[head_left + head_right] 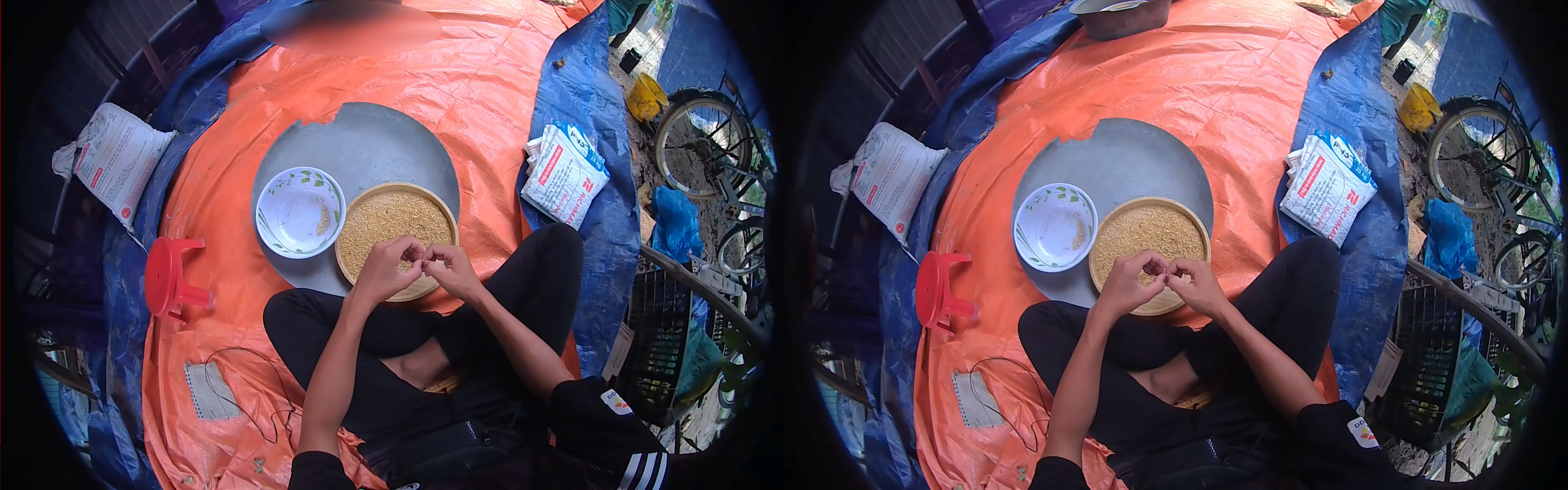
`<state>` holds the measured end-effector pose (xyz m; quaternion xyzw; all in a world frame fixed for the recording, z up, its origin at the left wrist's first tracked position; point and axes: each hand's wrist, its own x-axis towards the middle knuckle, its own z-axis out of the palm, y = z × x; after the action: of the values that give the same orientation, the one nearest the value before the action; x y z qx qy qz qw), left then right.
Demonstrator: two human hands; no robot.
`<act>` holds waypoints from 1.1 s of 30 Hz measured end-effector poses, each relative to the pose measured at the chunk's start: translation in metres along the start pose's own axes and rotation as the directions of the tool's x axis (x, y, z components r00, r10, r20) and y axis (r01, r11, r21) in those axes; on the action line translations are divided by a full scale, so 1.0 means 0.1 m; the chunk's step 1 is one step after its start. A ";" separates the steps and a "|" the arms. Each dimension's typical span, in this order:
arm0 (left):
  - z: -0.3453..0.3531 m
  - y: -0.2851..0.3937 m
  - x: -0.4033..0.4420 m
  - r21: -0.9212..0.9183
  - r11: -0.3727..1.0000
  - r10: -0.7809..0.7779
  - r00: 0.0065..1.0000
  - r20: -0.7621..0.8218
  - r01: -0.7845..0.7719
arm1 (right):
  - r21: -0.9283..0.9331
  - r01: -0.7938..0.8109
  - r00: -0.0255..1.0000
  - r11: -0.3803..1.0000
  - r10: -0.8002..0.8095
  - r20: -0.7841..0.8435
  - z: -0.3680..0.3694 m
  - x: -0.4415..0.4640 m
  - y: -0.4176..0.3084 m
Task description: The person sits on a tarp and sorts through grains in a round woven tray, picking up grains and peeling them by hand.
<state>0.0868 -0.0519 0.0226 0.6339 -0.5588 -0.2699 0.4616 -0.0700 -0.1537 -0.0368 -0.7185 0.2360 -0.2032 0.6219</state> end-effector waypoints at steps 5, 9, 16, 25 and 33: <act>0.01 -0.01 0.00 0.007 1.000 0.001 1.000 -0.004 -0.001 | 0.023 0.013 1.000 1.000 -0.013 -0.002 0.01 0.00 0.01; 0.00 0.00 0.00 -0.001 1.000 0.003 1.000 -0.001 -0.003 | 0.032 0.020 1.000 0.999 -0.020 -0.005 0.01 0.00 0.00; 0.01 -0.01 0.00 0.020 1.000 0.010 1.000 -0.003 -0.010 | -0.007 0.016 1.000 1.000 -0.016 -0.022 0.00 0.00 -0.04; 0.03 -0.03 0.00 0.005 0.999 0.038 0.999 0.010 -0.039 | -0.109 0.051 0.996 0.993 -0.058 -0.062 -0.02 -0.02 -0.19; 0.02 0.03 0.01 -0.038 0.999 0.020 1.000 -0.001 -0.020 | -0.131 0.086 0.990 0.988 -0.100 -0.102 0.00 -0.03 -0.22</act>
<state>0.0843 -0.0528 0.0241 0.6194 -0.5600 -0.2756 0.4762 -0.0707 -0.1499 -0.0148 -0.7546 0.2480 -0.2554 0.5513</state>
